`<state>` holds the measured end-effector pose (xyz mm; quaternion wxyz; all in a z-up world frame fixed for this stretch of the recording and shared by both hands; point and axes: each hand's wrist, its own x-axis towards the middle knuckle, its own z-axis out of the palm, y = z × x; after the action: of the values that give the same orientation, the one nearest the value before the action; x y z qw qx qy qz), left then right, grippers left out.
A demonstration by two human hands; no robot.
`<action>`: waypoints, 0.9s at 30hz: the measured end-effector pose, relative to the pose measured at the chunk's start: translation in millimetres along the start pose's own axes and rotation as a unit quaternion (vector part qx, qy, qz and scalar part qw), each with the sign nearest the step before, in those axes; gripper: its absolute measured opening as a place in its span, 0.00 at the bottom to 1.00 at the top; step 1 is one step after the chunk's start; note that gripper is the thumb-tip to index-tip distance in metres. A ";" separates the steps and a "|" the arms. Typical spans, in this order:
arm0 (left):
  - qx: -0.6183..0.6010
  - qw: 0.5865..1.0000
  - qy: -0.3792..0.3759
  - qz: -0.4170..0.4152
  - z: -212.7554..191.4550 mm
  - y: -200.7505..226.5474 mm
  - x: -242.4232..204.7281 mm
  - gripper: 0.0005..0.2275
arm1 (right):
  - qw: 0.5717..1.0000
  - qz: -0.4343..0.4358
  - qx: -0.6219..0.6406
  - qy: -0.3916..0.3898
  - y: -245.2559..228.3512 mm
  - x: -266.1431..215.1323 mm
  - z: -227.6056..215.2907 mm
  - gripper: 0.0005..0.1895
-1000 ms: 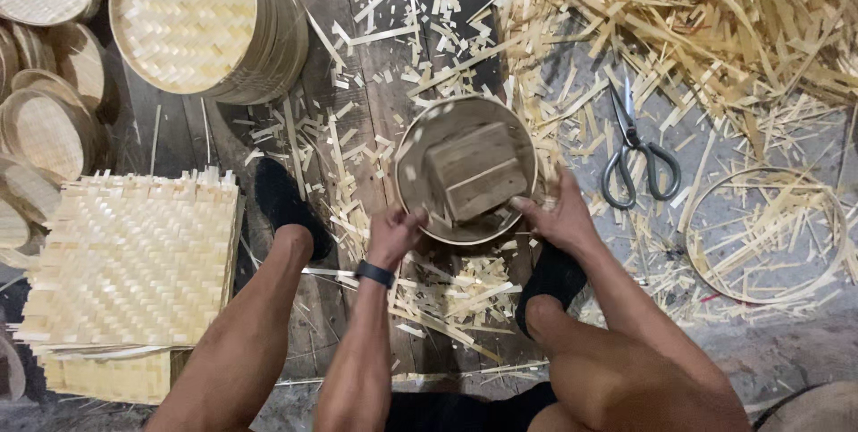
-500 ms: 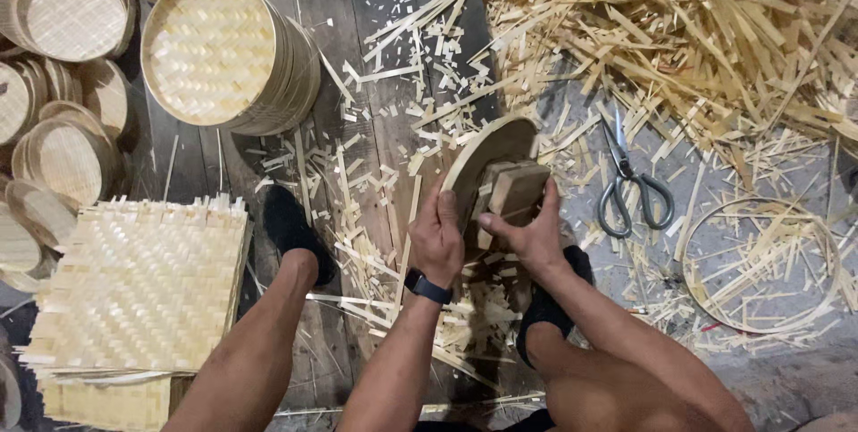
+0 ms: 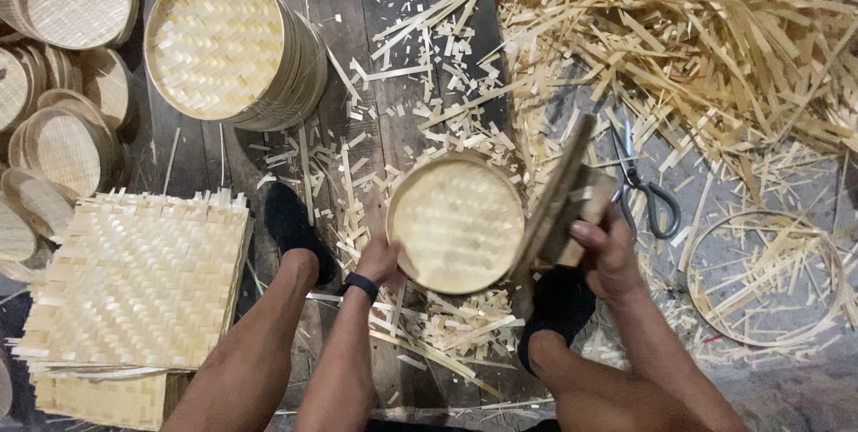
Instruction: The person fits a circular bamboo ring over a woven square of bamboo, presses it down onto a wooden mold, and trims the excess bamboo strips using shears.
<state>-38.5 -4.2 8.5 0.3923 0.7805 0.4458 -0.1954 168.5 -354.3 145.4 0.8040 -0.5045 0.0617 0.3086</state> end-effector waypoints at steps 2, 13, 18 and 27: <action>0.010 0.989 -0.144 -0.028 2.8 -11.8 2.4 0.18 | 0.998 -0.024 -0.044 0.030 -11.6 -1.2 -13.7 0.42; -0.075 0.967 0.167 0.177 -71.2 183.3 147.8 0.28 | 0.995 0.019 -0.030 0.095 -10.3 -18.0 -52.3 0.38; 0.591 0.772 0.116 0.202 -124.3 156.6 240.2 0.33 | 0.992 0.065 -0.022 0.107 -1.0 -30.8 -64.6 0.40; 0.561 0.793 0.163 0.171 -164.6 39.6 336.3 0.27 | 0.991 0.058 -0.025 0.115 25.1 -30.7 -102.4 0.43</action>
<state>164.7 296.1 -93.0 -0.1660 0.9475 0.1741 -0.2106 151.6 -447.0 89.1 0.7595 -0.5520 0.1757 0.2961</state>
